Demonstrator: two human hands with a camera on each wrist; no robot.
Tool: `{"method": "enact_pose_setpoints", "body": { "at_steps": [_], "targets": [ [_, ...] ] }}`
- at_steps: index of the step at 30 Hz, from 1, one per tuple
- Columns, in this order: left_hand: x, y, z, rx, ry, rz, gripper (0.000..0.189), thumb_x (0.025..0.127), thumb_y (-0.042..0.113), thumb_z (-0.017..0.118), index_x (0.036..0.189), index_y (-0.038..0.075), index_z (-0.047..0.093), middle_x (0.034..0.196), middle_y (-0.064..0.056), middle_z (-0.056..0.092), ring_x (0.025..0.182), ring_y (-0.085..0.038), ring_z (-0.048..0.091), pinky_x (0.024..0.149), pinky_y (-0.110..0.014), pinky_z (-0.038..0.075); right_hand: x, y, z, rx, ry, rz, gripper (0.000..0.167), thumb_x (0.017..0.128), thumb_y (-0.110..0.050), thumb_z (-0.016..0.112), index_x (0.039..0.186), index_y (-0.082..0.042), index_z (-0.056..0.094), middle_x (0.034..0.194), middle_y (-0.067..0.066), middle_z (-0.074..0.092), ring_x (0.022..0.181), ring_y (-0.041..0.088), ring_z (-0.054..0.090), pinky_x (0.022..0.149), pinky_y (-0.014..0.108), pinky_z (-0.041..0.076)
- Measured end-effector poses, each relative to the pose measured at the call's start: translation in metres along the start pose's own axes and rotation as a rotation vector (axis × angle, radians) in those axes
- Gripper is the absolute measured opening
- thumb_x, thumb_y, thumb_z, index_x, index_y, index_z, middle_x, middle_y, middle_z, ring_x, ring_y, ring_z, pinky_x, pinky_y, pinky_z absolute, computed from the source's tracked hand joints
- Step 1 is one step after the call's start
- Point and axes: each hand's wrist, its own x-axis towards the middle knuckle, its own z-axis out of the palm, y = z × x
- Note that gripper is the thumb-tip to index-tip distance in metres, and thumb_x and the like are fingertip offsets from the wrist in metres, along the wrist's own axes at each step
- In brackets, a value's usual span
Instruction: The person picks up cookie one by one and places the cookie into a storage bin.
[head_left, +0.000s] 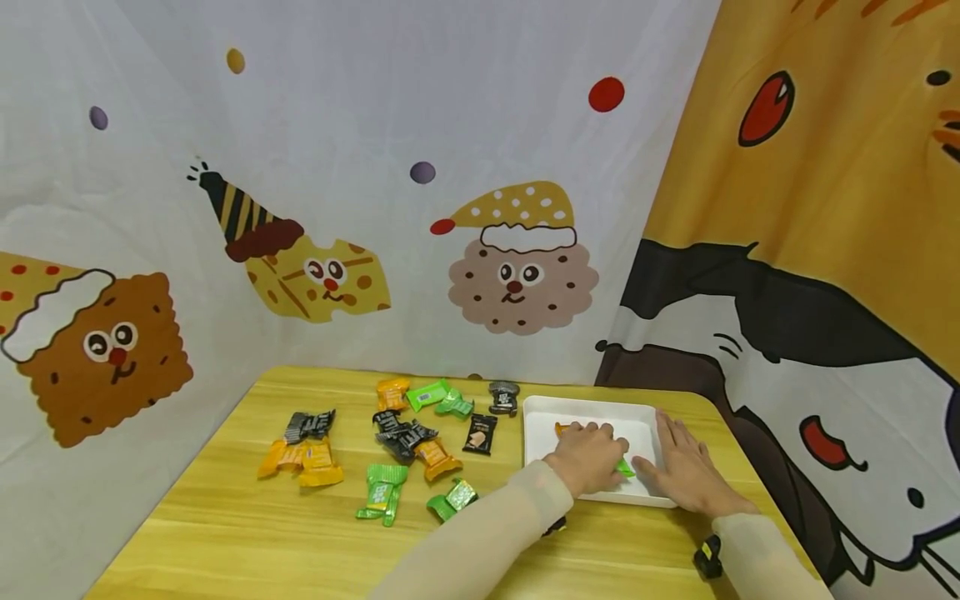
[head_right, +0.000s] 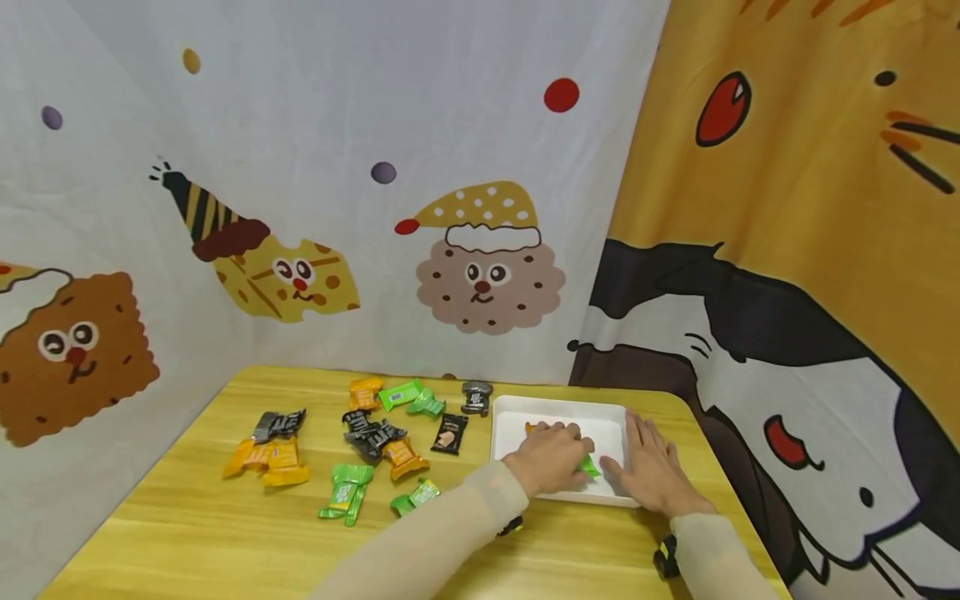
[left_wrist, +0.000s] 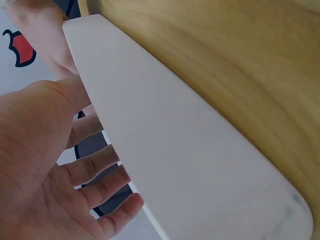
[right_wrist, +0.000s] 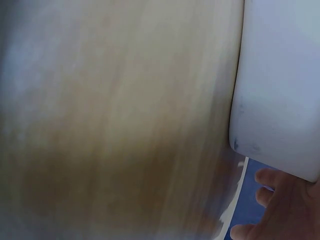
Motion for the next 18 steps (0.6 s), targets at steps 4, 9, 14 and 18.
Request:
{"method": "enact_pose_setpoints", "body": {
  "at_steps": [4,9,14,18],
  "targets": [
    [-0.002,0.004,0.0,-0.002,-0.025,-0.008,0.048,0.112,0.067,0.07,0.152,0.04,0.073,0.139,0.013,0.076,0.123,-0.008,0.073,0.112,-0.034,0.063,0.0,0.0,-0.002,0.004,-0.001,0.005,0.119,0.113,-0.068,0.064,0.181,0.012,0.009,0.186,0.044,0.016,0.17,0.072,0.018,0.129,0.096,0.021],
    [-0.009,0.006,-0.002,0.007,-0.026,-0.008,0.051,0.114,0.07,0.062,0.156,0.041,0.07,0.142,0.014,0.075,0.127,-0.008,0.073,0.116,-0.036,0.062,-0.001,0.001,-0.002,0.004,-0.004,0.011,0.119,0.114,-0.069,0.063,0.181,0.012,0.007,0.186,0.045,0.016,0.17,0.072,0.018,0.129,0.096,0.02],
    [-0.02,0.003,-0.008,0.017,-0.01,0.019,0.048,0.116,0.067,0.061,0.154,0.04,0.072,0.139,0.013,0.075,0.125,-0.008,0.073,0.113,-0.036,0.064,-0.001,0.0,-0.002,0.002,0.002,0.005,0.119,0.114,-0.068,0.061,0.182,0.012,0.005,0.186,0.046,0.016,0.169,0.073,0.019,0.128,0.097,0.021],
    [-0.031,-0.003,-0.012,0.023,0.019,0.043,0.046,0.117,0.065,0.061,0.152,0.038,0.073,0.14,0.012,0.076,0.128,-0.011,0.073,0.113,-0.035,0.064,0.0,-0.002,-0.002,-0.002,0.003,0.011,0.118,0.114,-0.069,0.061,0.182,0.012,0.006,0.186,0.045,0.016,0.169,0.073,0.019,0.128,0.096,0.021]
  ]
}}
